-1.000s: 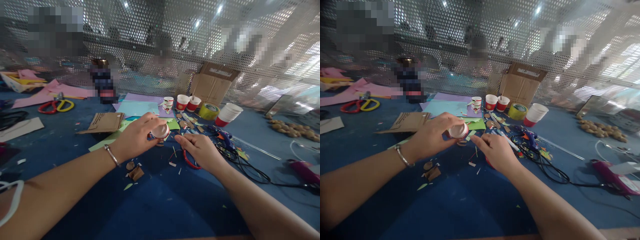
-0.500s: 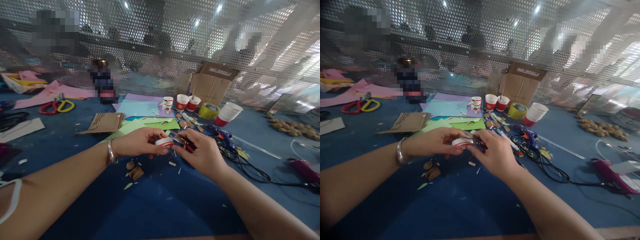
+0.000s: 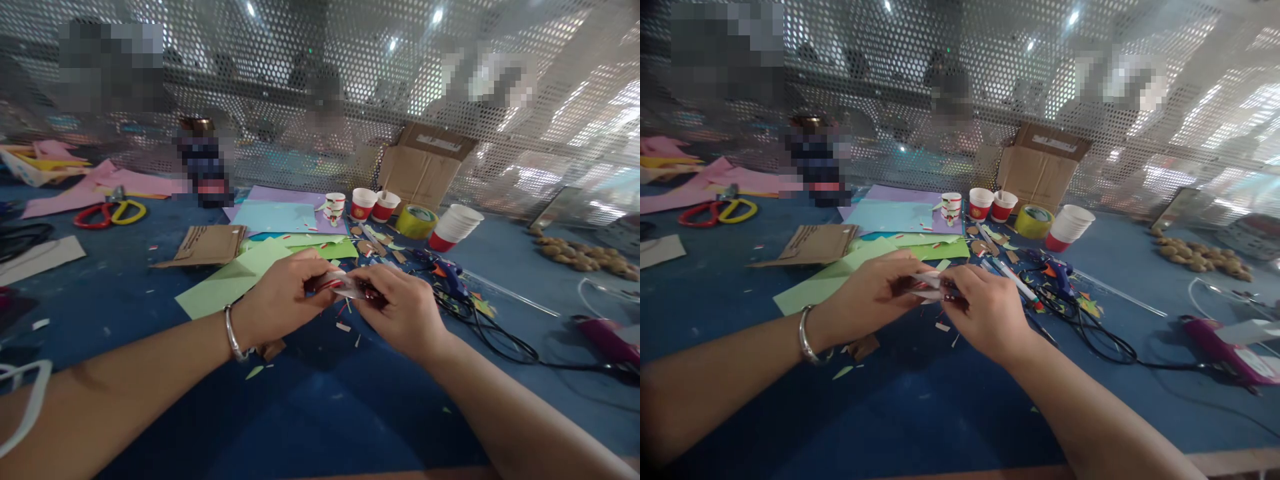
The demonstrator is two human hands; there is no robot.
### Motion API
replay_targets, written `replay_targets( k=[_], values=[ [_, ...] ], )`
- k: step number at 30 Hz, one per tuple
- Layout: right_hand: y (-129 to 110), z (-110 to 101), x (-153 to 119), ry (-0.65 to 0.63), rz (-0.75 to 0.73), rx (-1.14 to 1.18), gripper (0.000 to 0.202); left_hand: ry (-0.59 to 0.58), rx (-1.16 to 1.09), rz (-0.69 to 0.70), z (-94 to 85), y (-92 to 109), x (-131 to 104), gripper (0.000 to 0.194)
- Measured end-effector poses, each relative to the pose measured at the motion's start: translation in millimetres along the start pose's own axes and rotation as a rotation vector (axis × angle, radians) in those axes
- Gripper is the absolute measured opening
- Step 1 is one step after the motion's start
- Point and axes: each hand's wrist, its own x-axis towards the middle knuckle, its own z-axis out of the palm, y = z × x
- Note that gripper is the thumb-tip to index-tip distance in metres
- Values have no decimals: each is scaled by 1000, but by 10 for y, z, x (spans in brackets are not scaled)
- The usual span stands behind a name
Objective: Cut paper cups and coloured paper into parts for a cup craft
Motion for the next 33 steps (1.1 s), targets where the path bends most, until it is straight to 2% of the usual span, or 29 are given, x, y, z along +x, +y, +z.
replay_targets(
  k=[4, 10, 14, 22, 28, 33],
  values=[
    [-19, 36, -21, 29, -40, -28, 20, 29, 22, 28, 30, -14, -4, 9],
    [-60, 72, -18, 53, -46, -57, 14, 16, -116, 11, 80, 10, -22, 3],
    [-92, 79, -15, 39, 10, 1, 9, -12, -162, 24, 72, -12, -23, 12],
    [-156, 20, -3, -73, 99, 123, 10, -156, -200, 61, -12, -17, 7, 20],
    [-184, 9, 6, -142, 202, 256, 10, -240, -227, 33, -65, -22, 23, 25],
    [-190, -30, 24, -170, 251, 379, 10, -289, -332, 46, -84, -16, 31, 20]
  ],
)
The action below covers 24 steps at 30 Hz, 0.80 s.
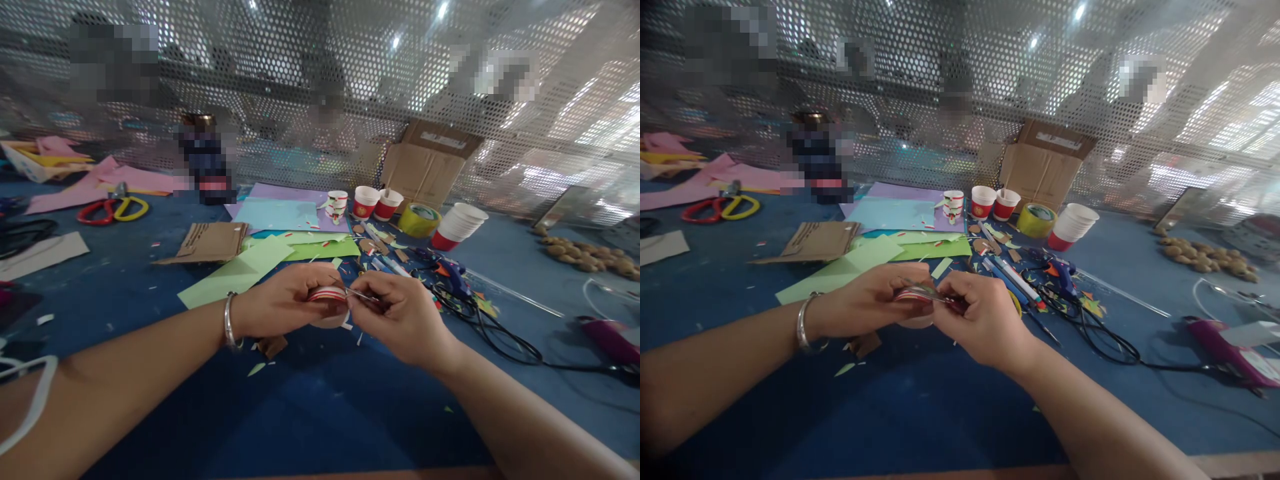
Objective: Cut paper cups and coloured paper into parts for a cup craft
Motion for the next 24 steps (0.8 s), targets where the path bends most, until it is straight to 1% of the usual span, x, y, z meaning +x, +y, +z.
replay_targets(
  k=[6, 10, 12, 14, 16, 19, 21, 24],
  values=[
    [42, -102, 58, -160, -12, 128, 14, -72, 12, 76, -43, 1, 8, 24],
    [71, -154, 96, -270, -28, 270, 17, -137, -33, 54, -50, -25, -5, 24],
    [78, -164, 107, -294, -12, 305, 20, -135, -80, 42, -38, -33, -6, 23],
    [83, -169, 114, -241, 14, 306, 22, -77, -160, 3, -20, -32, 4, 21],
    [91, -174, 116, -135, 19, 267, 25, 8, -265, -75, -2, -24, 20, 20],
    [103, -180, 109, -17, -18, 168, 35, 127, -391, -181, 17, -16, 42, 24],
    [107, -173, 96, 10, -34, 104, 38, 207, -419, -174, 22, -22, 51, 26],
    [107, -148, 80, 30, -43, 15, 35, 298, -403, -104, 19, -46, 51, 26]
  ],
)
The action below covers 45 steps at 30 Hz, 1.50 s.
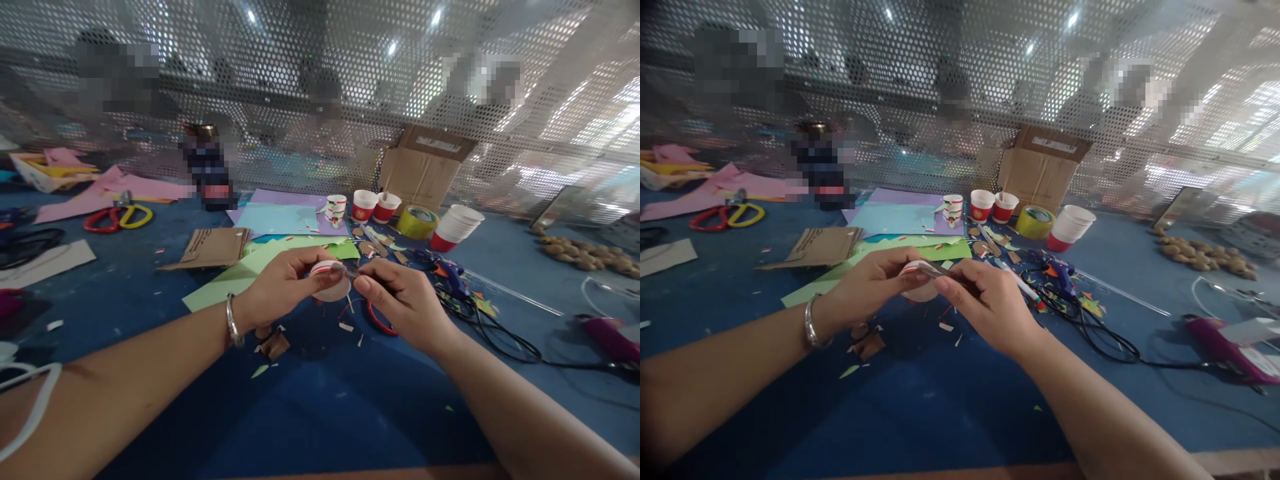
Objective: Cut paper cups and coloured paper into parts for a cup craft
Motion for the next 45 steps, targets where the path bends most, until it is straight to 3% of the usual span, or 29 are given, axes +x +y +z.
replay_targets(
  k=[14, 22, 39, 45],
  values=[
    [-10, 3, -4, -13, -99, -169, 33, 1, 265, 196, 11, 3, -40, 8],
    [-88, -4, -20, -3, -152, -193, 32, -20, 208, 138, 25, 76, -57, 8],
    [-107, 4, -31, -12, -64, -187, 36, -36, 129, 60, -1, 78, -36, 20],
    [-100, 2, -27, -32, -50, -181, 37, -102, 53, -11, -17, 72, -16, 21]
  ],
)
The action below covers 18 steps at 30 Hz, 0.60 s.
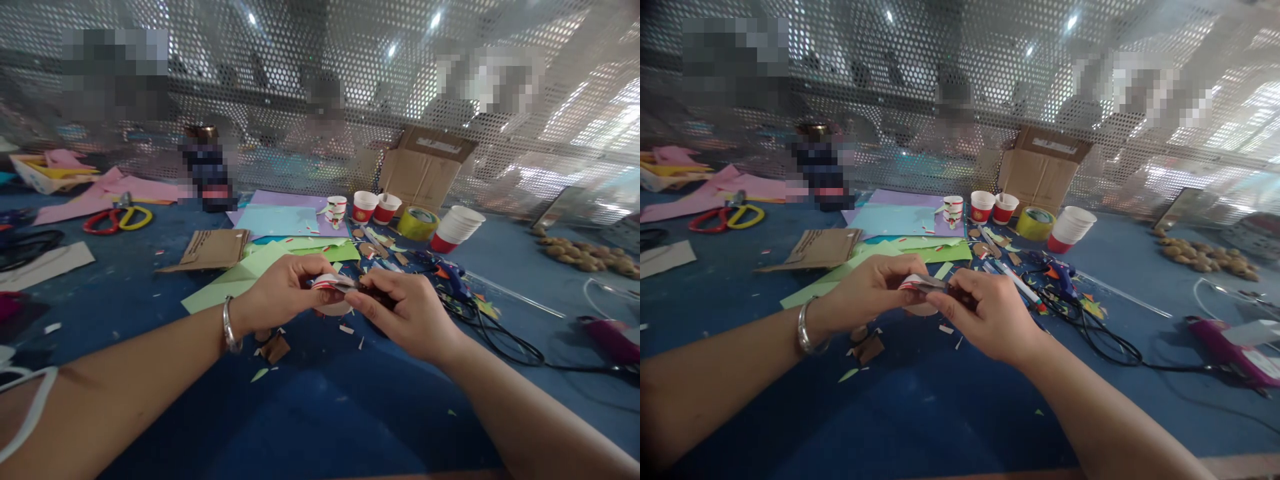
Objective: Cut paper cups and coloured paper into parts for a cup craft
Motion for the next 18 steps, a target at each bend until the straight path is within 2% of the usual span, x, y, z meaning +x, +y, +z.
replay_targets(
  k=[7, 18],
  values=[
    [-19, -14, -5, -22, 27, 87, 41, 4, 26, -6, 1, 41, -13, 22],
    [-29, -4, -2, -7, 38, 40, 41, 17, 86, 14, -22, 53, -31, 24]
  ],
)
